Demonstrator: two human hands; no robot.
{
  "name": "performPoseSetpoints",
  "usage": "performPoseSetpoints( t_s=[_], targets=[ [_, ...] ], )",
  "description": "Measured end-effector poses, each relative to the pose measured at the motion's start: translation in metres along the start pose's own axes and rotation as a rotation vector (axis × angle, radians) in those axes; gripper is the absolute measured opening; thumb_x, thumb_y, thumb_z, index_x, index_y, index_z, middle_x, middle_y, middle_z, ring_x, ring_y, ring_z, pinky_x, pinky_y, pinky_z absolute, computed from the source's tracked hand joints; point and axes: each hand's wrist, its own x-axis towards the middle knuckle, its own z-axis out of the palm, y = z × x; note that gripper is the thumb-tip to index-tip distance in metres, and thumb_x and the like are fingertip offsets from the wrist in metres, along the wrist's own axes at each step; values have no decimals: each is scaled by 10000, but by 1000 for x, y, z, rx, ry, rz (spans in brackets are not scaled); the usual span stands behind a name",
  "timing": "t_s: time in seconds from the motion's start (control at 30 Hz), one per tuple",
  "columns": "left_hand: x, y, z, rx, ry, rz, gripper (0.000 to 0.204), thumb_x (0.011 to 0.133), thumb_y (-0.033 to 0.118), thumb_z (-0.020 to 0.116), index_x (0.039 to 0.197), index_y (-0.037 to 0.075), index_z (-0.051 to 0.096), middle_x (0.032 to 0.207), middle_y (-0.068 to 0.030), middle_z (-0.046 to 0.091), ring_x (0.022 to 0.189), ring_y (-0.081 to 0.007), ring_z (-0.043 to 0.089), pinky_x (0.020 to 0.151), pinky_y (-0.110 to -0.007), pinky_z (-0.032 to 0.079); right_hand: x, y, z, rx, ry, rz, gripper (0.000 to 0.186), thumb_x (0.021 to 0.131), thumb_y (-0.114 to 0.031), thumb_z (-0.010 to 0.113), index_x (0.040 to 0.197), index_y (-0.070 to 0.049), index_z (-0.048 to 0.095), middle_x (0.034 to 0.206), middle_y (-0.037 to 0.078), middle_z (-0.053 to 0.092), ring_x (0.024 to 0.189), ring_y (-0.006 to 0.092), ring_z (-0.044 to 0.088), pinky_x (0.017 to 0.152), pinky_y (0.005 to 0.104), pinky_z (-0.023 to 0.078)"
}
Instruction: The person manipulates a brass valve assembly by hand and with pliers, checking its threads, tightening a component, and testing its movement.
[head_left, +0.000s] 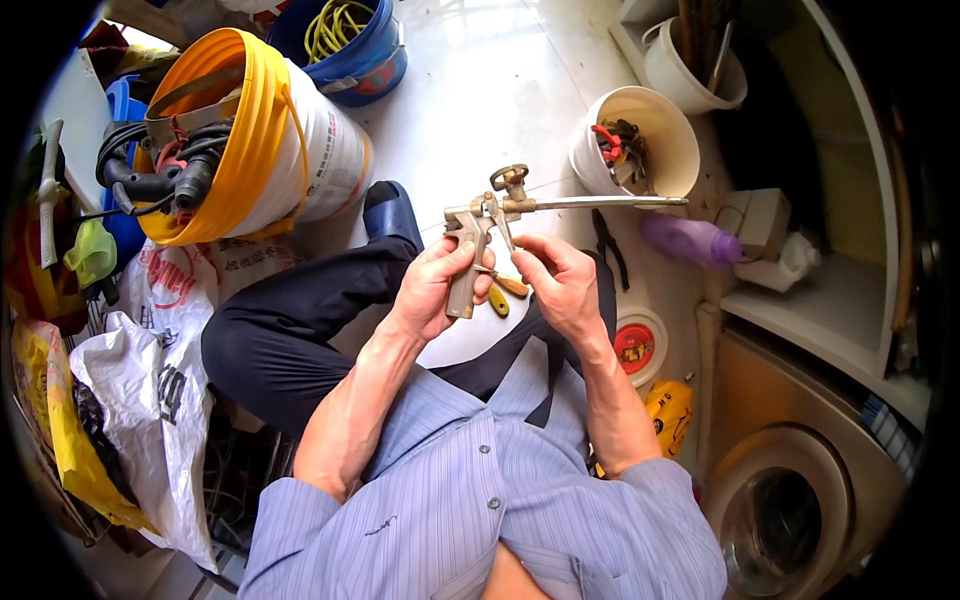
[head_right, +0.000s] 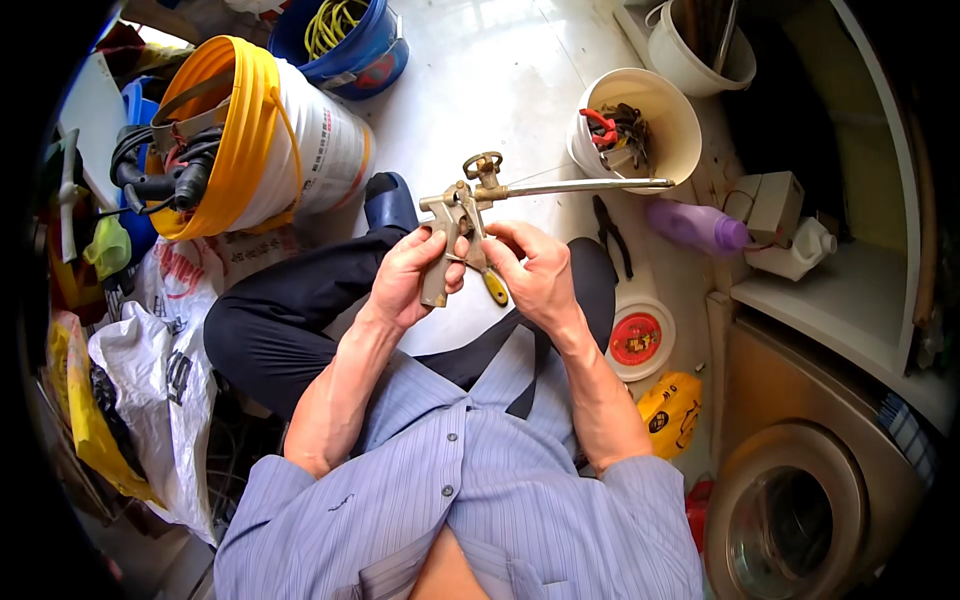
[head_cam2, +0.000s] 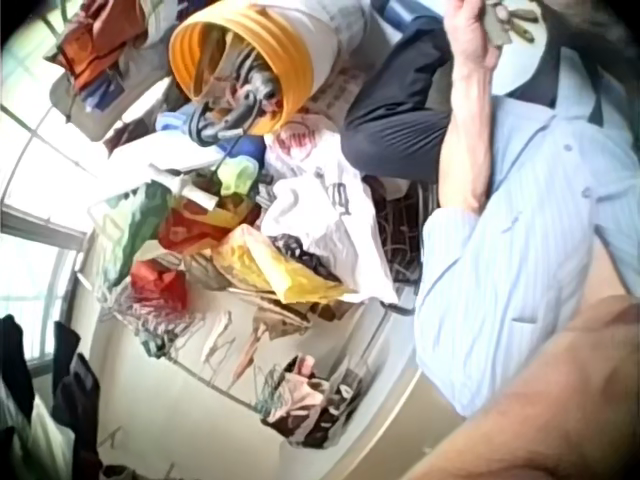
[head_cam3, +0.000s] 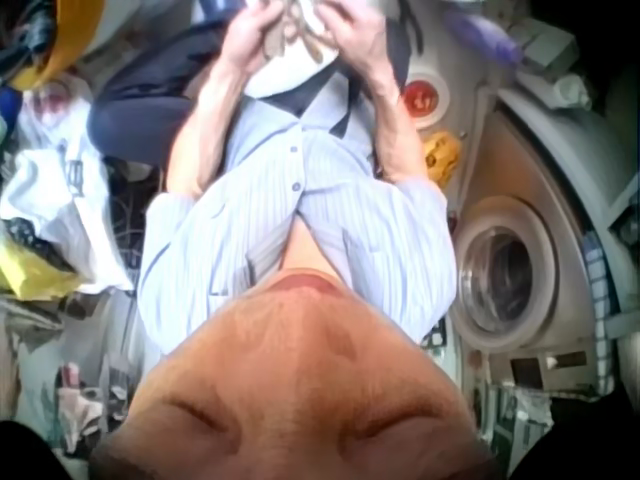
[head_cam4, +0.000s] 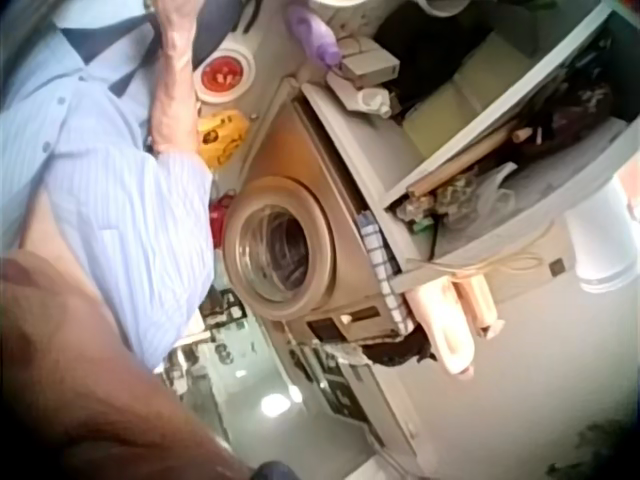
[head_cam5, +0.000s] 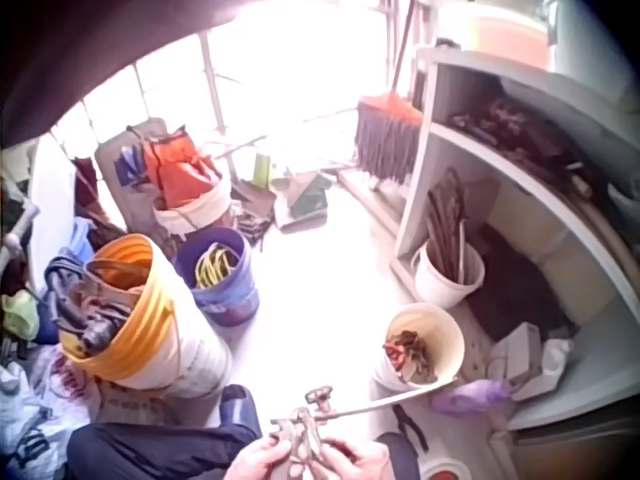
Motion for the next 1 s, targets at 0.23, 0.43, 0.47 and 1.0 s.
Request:
performPoseSetpoints(
  t_s=[0.23, 0.43, 0.47, 1.0],
  targets=[
    [6, -3, -2, -51, 13, 1, 392, 1116, 375, 416, 1170, 22, 577, 962, -77, 663, 632, -158, 590, 524, -289, 492, 0, 3, 20, -56, 83, -252, 172, 908, -68, 747, 1058, 11, 718, 884, 118, 708, 752, 168, 690, 681, 291, 544],
    [6, -5, -1, -47, 50, -3, 368, 1119, 383, 400, 1143, 48, 548, 924, -90, 644, 590, -167, 583, 464, -294, 467, 1, -13, 6, -314, 122, -410, 192, 861, -54, 770, 1031, 11, 708, 879, 150, 691, 734, 264, 688, 659, 340, 544],
    [6, -5, -1, -18, 38, 2, 364, 1118, 383, 403, 1138, 50, 547, 920, -91, 645, 575, -166, 581, 452, -289, 467, 1, -15, 2, -365, 153, -473, 201, 848, -42, 769, 1032, 9, 707, 884, 152, 686, 735, 289, 683, 658, 357, 543],
    [-1, -1, 10, 249, -79, 120, 337, 1075, 338, 550, 1242, 46, 540, 943, -112, 659, 597, -174, 640, 520, -279, 529, 20, -64, -66, -1059, 44, -548, 356, 828, -344, 815, 1007, -60, 698, 789, 78, 629, 712, 282, 618, 662, 400, 492]
  ],
)
